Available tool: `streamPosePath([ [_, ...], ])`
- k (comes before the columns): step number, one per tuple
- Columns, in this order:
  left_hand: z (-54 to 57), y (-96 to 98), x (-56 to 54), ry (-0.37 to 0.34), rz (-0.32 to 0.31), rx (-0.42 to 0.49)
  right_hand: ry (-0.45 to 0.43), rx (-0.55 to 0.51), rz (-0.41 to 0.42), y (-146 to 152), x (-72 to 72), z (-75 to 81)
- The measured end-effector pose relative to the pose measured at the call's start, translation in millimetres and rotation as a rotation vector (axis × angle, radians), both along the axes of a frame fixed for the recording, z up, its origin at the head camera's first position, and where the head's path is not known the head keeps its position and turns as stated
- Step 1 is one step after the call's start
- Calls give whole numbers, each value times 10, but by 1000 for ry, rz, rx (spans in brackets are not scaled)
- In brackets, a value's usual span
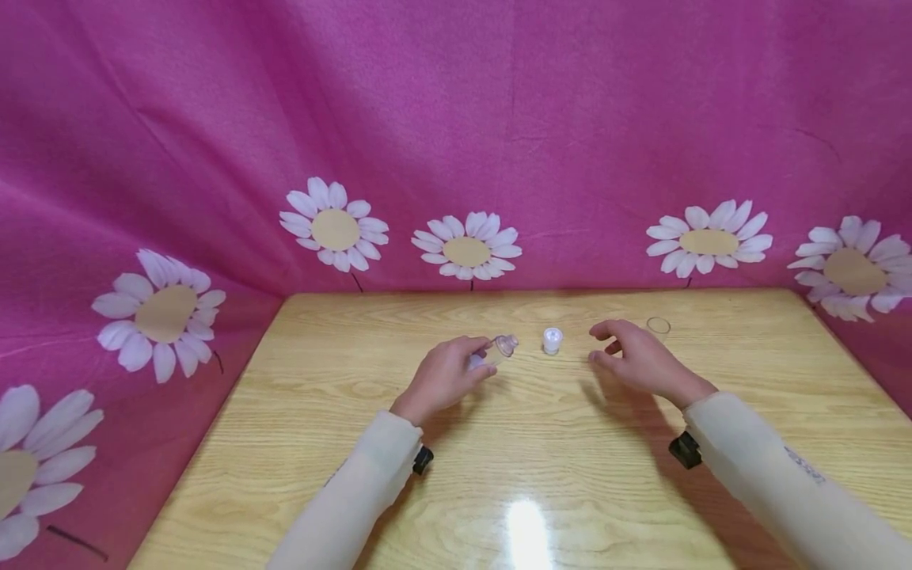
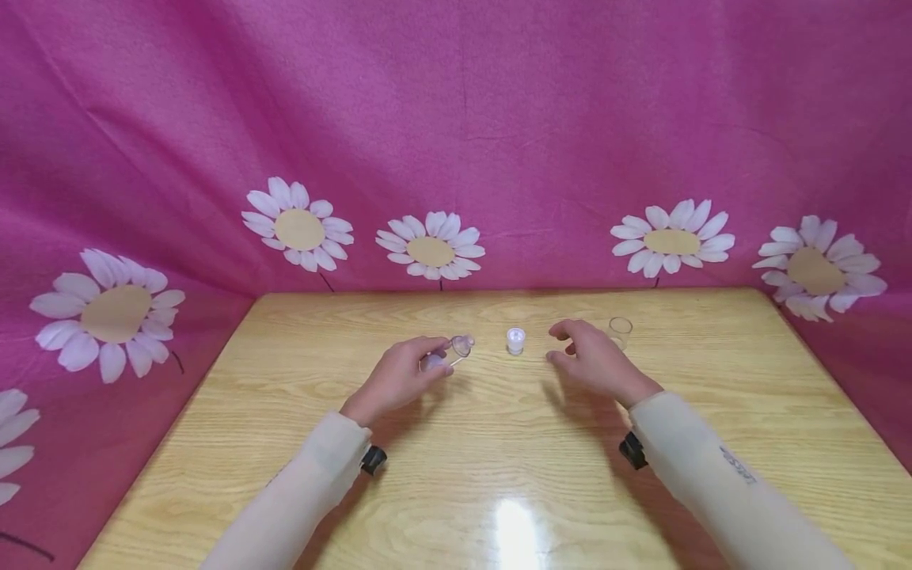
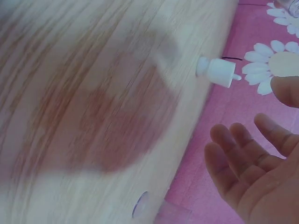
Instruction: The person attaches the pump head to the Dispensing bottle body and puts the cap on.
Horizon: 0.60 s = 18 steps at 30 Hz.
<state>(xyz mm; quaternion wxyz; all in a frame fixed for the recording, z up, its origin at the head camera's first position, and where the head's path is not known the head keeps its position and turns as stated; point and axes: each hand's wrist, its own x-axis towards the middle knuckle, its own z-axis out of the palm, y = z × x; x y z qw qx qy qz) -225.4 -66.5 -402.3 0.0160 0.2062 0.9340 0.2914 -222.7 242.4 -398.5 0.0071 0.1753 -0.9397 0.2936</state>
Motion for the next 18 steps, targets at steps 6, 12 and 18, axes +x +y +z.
streamPosePath([
  [6, 33, 2, -16, 4, -2, 1, -40, 22, -15, -6, -95, -27],
  [12, 9, -6, -19, -9, 8, 17, -42, 84, 11, -140, -206, -28],
  [18, -32, 23, -6, -39, -8, 37, -63, 144, -18, -209, -313, -103],
])
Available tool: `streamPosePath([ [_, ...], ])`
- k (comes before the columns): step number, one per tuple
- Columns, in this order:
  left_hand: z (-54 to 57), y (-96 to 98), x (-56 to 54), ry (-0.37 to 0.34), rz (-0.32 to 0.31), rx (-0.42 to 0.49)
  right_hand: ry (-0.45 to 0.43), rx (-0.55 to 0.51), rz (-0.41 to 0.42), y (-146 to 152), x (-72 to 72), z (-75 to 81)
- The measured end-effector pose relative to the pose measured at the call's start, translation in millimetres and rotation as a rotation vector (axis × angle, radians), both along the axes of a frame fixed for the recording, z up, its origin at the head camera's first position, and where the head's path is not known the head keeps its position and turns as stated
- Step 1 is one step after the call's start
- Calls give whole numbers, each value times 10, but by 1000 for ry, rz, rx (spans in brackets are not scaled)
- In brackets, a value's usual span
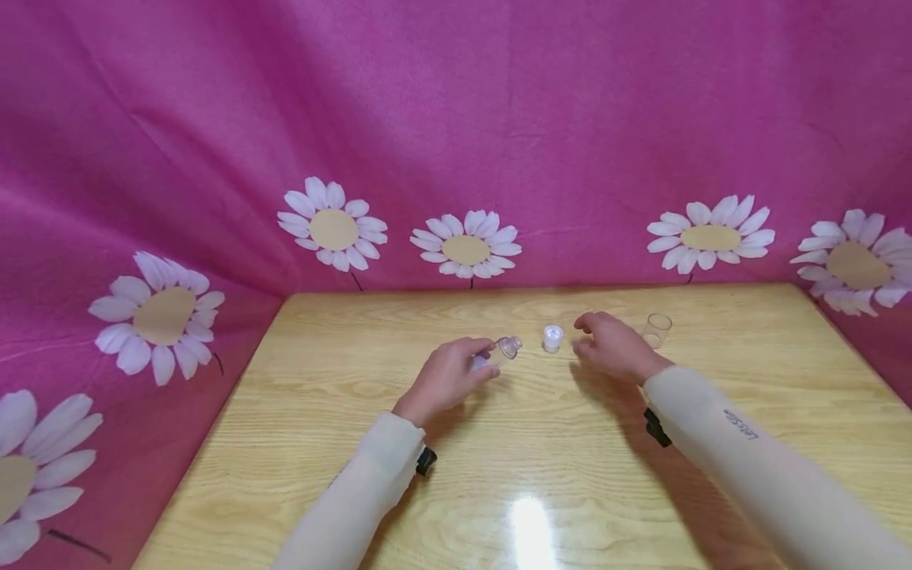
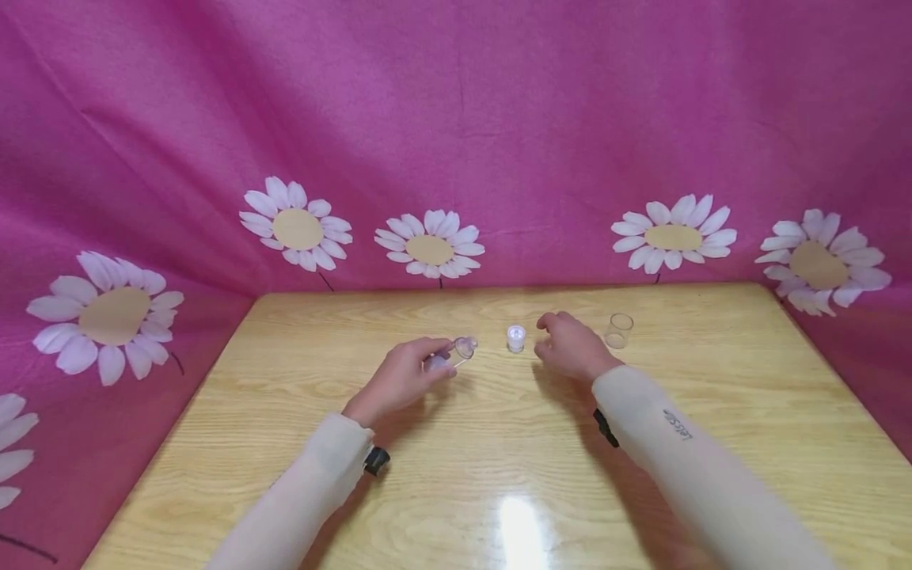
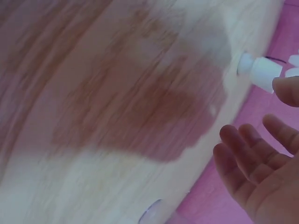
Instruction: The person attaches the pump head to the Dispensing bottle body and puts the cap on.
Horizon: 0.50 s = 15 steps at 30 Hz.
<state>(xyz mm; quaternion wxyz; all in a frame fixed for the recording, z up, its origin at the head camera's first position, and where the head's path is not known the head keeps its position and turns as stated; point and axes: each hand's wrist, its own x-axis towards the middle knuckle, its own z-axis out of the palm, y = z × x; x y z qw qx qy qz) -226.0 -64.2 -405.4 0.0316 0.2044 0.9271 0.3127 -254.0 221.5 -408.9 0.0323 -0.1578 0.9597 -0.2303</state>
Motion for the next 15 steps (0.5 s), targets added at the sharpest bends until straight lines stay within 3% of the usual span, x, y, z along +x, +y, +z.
streamPosePath([
  [10, 11, 33, -6, -1, -4, 9, -65, -108, -38, -83, -148, -13],
  [15, 1, 58, -3, 3, -19, 21, -84, -102, -46, -127, -163, -49],
])
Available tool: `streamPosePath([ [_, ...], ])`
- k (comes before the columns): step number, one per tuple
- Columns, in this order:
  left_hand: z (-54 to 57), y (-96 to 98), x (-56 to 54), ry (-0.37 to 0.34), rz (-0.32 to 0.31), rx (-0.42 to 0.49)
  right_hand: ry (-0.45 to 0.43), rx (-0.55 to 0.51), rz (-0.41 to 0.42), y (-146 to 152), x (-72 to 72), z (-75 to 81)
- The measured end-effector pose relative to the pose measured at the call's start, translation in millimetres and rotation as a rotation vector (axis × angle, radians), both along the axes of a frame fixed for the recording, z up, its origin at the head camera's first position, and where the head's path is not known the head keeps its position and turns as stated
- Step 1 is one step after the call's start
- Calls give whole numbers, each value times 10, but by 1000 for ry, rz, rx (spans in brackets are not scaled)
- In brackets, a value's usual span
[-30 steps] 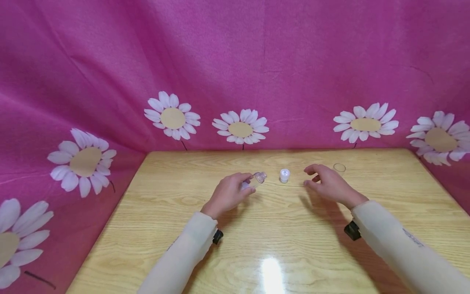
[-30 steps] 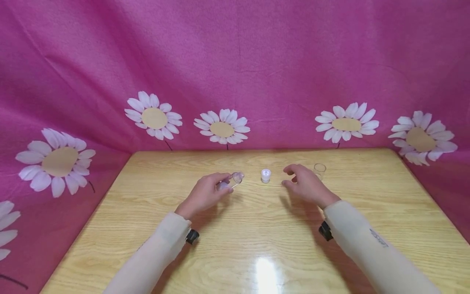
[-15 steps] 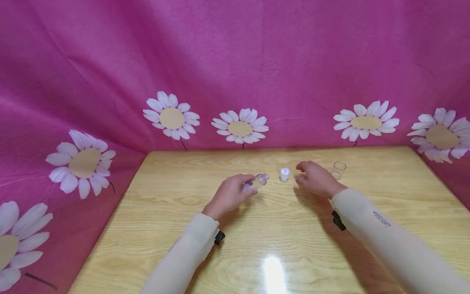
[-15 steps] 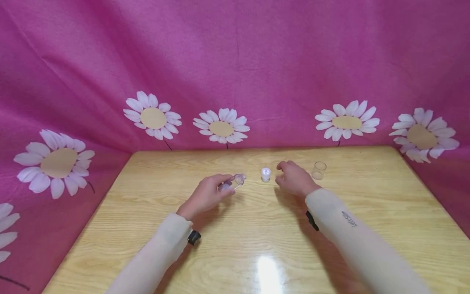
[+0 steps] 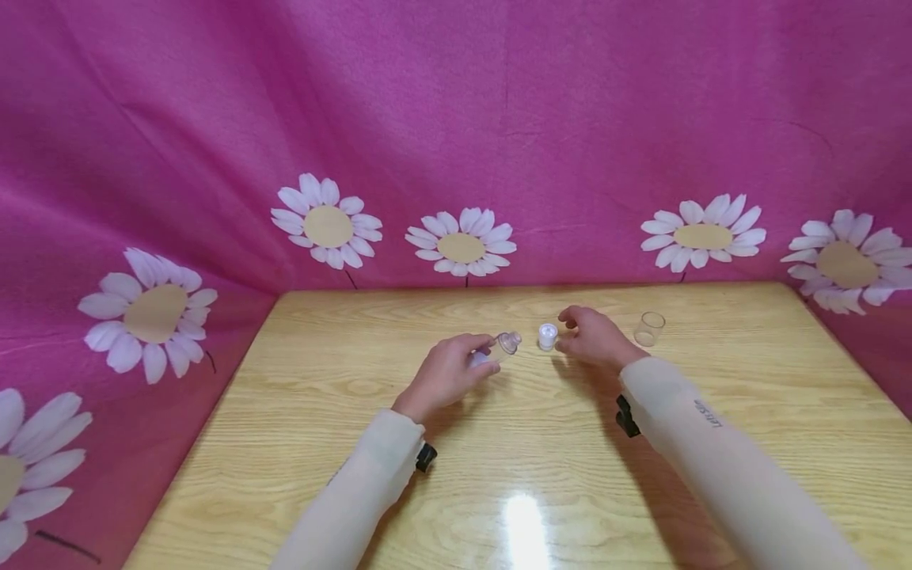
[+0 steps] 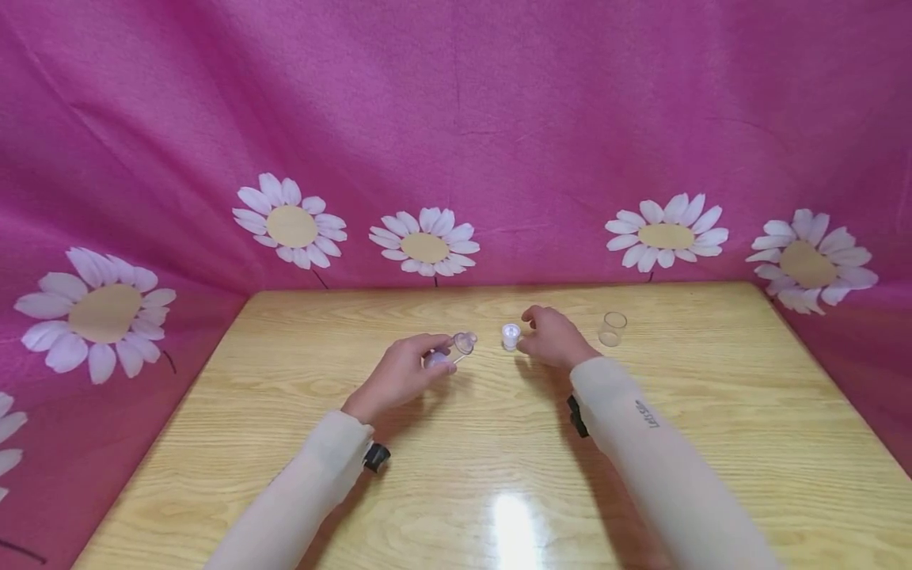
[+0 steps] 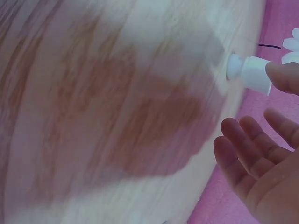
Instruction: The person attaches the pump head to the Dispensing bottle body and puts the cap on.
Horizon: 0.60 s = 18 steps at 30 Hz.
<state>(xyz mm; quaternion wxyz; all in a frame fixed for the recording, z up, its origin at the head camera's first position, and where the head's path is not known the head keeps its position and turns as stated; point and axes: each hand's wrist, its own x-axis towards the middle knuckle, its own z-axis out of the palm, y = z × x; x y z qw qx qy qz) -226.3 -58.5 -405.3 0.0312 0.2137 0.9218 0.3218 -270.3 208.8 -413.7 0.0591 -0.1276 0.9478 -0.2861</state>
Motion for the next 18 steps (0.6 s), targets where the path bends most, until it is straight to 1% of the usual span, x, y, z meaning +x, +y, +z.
streamPosePath([
  [5, 10, 7, 5, -25, 3, 7, -18, 21, -24, -16, -11, -62],
  [8, 0, 10, 1, -30, 2, -9, -15, 27, -18, -27, -25, -94],
  [12, -14, 16, -10, -18, -2, -27, 34, 41, 24, -54, -44, -102],
  [18, -17, 27, -6, -19, -5, -27, 122, 104, 56, -101, -48, -102],
])
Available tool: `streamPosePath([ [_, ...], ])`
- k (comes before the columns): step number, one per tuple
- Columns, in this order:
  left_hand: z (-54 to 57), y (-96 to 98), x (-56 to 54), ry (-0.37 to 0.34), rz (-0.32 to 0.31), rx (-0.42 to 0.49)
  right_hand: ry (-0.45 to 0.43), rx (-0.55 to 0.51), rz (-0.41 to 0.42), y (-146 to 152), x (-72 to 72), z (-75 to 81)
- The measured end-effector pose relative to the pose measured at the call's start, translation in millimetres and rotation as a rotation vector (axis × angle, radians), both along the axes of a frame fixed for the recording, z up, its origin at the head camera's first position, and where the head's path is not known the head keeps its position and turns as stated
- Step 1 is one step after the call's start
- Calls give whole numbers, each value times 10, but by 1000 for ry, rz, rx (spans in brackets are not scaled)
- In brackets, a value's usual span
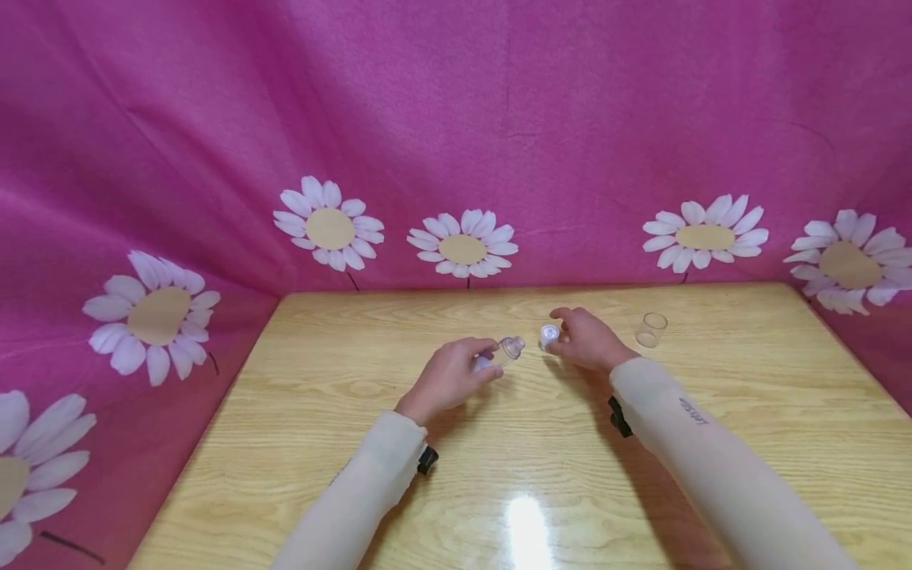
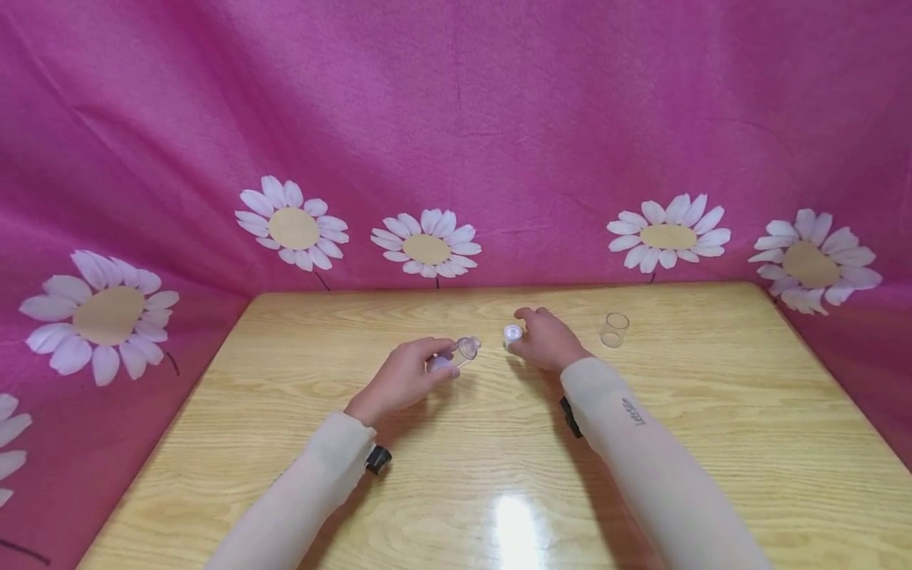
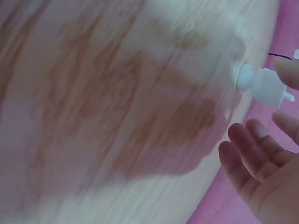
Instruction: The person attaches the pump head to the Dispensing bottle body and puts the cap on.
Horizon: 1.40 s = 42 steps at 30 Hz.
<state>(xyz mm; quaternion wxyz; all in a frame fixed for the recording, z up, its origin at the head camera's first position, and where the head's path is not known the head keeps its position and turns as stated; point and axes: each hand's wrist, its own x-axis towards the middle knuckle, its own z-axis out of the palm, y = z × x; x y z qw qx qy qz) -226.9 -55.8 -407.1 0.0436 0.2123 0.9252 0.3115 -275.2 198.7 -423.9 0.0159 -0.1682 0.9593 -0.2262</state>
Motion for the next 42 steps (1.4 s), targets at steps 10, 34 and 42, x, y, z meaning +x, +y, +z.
streamPosePath([
  [10, 13, -9, 8, 1, 2, -1, 67, 46, -16, -16, -21, 60],
  [34, 7, -61, 12, 8, 15, 0, -9, 61, -34, -114, 31, -3],
  [42, 7, -116, 12, 33, 39, -1, -2, 31, -1, -103, 49, 31],
])
